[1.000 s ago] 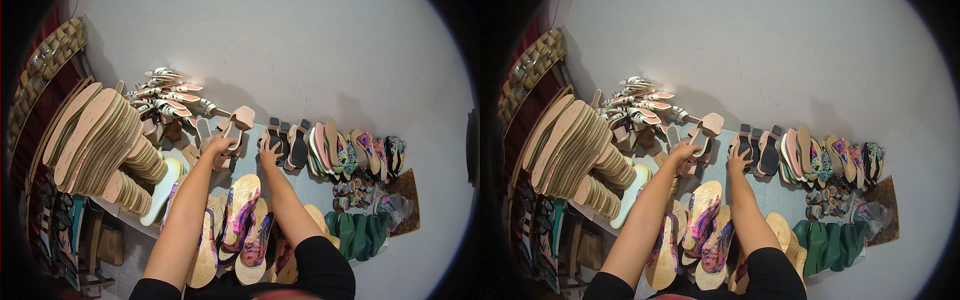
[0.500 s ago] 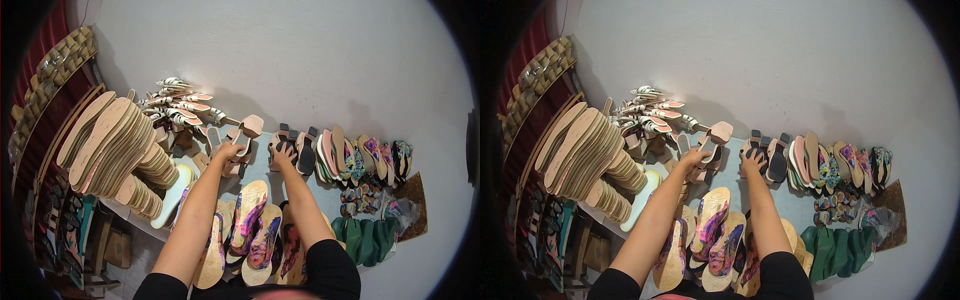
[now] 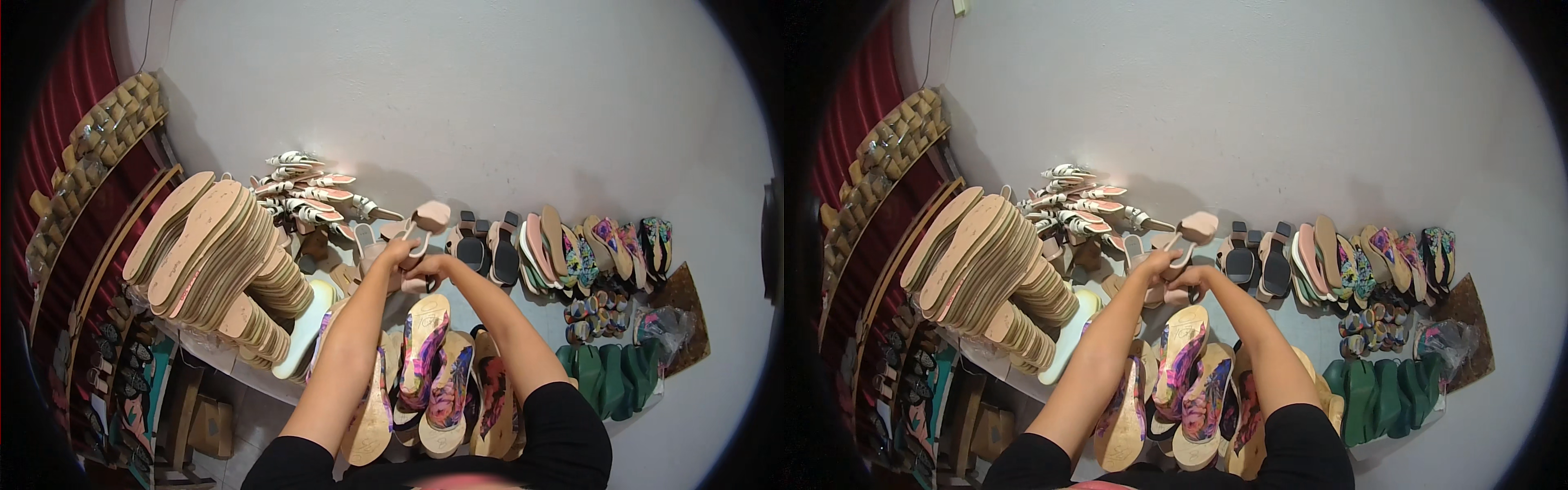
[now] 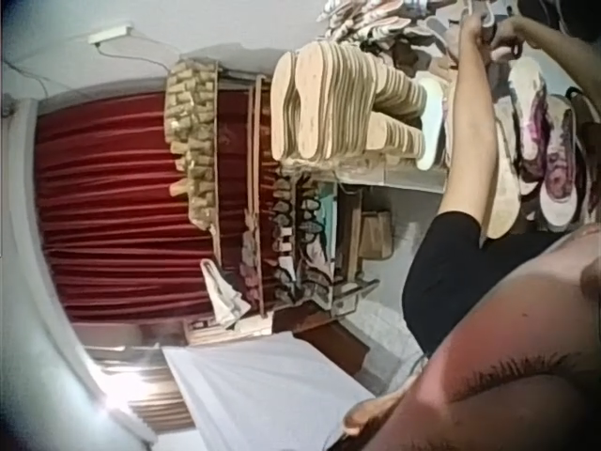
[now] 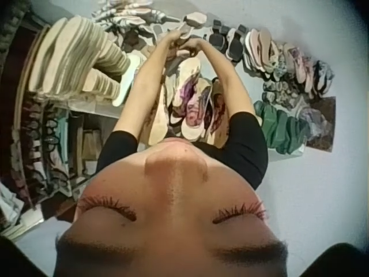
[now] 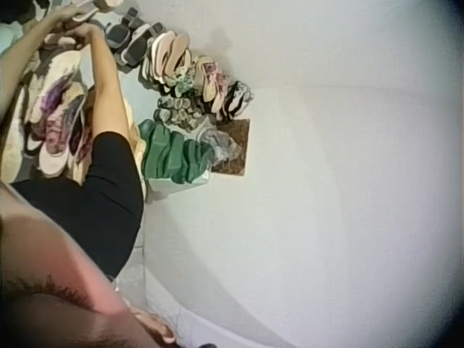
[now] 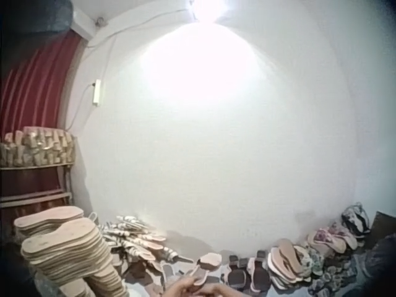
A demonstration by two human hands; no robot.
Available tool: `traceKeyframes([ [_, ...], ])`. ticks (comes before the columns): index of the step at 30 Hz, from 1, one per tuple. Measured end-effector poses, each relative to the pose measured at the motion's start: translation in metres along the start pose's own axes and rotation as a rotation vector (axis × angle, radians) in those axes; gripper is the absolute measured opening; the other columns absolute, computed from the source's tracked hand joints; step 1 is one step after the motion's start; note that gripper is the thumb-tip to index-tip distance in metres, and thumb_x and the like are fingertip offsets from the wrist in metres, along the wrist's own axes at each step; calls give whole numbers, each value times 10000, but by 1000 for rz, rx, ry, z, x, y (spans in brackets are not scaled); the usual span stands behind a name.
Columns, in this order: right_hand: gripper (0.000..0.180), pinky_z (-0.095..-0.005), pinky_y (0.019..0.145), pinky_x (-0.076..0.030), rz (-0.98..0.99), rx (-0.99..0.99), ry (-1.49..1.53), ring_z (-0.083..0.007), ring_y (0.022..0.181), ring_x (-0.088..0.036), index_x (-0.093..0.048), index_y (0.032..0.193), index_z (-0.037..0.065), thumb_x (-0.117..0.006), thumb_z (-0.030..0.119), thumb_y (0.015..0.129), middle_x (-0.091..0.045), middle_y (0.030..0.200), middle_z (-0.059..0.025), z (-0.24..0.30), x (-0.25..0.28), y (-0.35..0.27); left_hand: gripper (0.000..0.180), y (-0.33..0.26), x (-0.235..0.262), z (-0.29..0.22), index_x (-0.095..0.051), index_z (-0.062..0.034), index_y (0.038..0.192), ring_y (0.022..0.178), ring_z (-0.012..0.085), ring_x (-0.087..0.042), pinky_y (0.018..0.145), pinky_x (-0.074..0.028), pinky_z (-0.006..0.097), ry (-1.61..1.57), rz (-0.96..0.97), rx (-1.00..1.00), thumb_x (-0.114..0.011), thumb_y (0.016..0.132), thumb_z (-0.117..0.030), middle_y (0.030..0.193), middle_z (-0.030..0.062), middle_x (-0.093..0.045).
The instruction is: Organizing and matching various shoe parts and finished sandals on a work table.
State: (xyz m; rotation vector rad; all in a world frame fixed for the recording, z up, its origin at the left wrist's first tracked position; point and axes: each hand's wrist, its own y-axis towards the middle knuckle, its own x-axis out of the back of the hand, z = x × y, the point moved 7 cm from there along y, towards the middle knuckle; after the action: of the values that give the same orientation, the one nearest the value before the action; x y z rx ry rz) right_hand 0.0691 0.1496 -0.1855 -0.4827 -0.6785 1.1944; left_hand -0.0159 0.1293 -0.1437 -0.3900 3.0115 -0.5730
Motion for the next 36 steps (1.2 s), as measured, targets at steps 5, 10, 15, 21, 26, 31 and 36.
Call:
traceKeyframes([
  [5,387,-400,734,-480,-108,64,92,-200,888,-538,-549,1006,79,-687,278,704,-554,995,-58,40,19,-37,452,26,64,-10,-427,-69,1130,858,332,-552,703,-422,576,-23,-145,-162,-527,811,-374,977,154,-540],
  [10,429,-430,757,-483,-374,110,168,-211,922,-541,-549,1004,36,-724,231,664,-557,995,-79,21,94,-124,418,-30,51,-74,-450,-58,1051,735,267,-561,624,-460,456,-231,-95,-103,-450,797,-389,868,130,-537],
  [15,617,-420,694,-519,-656,154,262,-251,976,-522,-459,1173,73,-744,164,634,-527,1036,-124,12,115,-228,376,-90,48,-105,-477,-59,953,673,208,-542,598,-450,364,-69,-37,-115,-420,762,-378,769,114,-539],
  [21,651,-331,703,-506,-841,252,-371,-237,955,-526,-499,1152,79,-721,16,544,-511,1049,-117,6,119,-294,333,-98,32,-92,-464,-53,1029,837,195,-544,722,-462,375,115,35,-179,-427,815,-305,921,90,-539],
  [26,568,-366,815,-396,-1215,602,-896,-312,906,-441,-588,994,102,-640,-77,457,-512,921,-97,38,91,-345,354,-115,10,-80,-415,-78,1119,981,185,-486,787,-458,406,173,202,-166,-465,842,-294,1073,64,-472],
  [31,480,-330,804,-431,-1175,514,-1058,-264,879,-437,-612,890,145,-643,-110,484,-542,943,-15,72,81,-370,344,-117,9,-81,-446,-68,1107,887,152,-529,745,-465,342,198,266,-219,-445,852,-299,1007,40,-521],
  [36,558,-323,824,-430,-1108,570,-1167,-249,896,-451,-612,962,178,-645,-115,488,-551,984,-2,110,56,-388,405,-126,8,-91,-479,-55,1097,838,130,-550,754,-443,306,231,312,-334,-411,850,-368,982,30,-555],
])
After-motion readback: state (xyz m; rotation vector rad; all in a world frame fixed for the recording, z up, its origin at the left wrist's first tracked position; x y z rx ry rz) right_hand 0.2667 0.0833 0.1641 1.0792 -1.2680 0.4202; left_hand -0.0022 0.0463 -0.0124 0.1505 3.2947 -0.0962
